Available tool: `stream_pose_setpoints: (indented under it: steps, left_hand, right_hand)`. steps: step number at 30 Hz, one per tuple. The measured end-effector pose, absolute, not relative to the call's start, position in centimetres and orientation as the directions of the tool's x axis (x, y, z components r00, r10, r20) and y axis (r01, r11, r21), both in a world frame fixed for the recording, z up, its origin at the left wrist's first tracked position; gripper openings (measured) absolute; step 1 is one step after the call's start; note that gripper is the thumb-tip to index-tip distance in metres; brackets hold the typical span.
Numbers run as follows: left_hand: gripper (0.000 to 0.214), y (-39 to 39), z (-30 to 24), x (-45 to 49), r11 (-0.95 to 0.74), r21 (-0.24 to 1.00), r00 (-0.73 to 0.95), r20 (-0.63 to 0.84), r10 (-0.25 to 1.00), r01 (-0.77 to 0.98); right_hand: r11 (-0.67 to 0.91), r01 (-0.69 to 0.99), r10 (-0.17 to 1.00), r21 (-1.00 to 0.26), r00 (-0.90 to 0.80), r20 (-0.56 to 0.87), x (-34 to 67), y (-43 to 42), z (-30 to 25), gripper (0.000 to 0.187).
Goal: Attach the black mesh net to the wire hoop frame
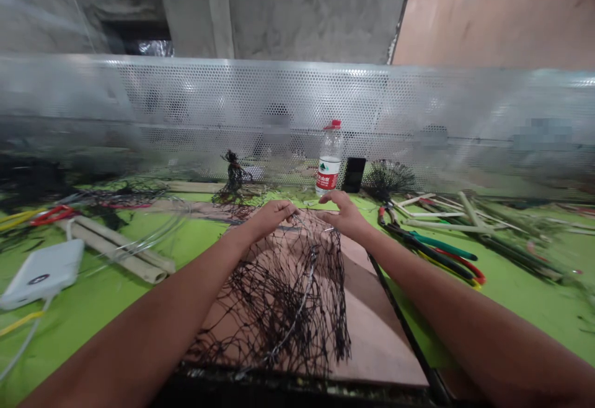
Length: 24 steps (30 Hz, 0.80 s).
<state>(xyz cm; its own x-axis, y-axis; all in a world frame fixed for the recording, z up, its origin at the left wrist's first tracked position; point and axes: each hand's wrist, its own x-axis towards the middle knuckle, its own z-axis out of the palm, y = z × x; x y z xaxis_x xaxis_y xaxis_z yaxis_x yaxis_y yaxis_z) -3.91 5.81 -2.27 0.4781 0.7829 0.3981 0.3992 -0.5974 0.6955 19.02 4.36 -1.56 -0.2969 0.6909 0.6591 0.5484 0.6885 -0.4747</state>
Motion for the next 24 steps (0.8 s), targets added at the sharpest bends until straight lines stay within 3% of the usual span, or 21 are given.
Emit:
stream_pose_setpoints:
  steps: [5,9,14,19,24]
  left_hand:
    - [0.047,5.7,-2.2,-3.9,-0.602,0.696,0.487,0.399,0.777,0.391]
    - [0.048,5.2,-2.0,-3.5,-0.615,0.704,0.558,0.368,0.744,0.354]
    - [0.045,4.5,-1.6,-3.1,-0.640,0.686,0.621,0.344,0.704,0.346]
    - [0.042,4.4,-1.5,-2.9,-0.665,0.619,0.586,0.375,0.719,0.419]
    - [0.040,4.8,-1.9,-2.7,-0.675,0.557,0.564,0.391,0.727,0.484]
  right_hand:
    - [0.557,0.548,0.826,-0.624,-0.440,0.351,17.2,3.6,-2.9,0.026]
    - [0.510,0.520,0.857,-0.685,-0.378,0.351,15.8,3.0,-3.7,0.039]
    - [0.508,0.375,0.815,-0.776,-0.500,0.292,15.3,2.5,-4.1,0.025]
    - [0.522,0.418,0.820,-0.743,-0.487,0.302,15.4,2.8,-4.4,0.036]
    - [0.608,0.525,0.786,-0.596,-0.506,0.356,15.5,3.4,-4.4,0.034]
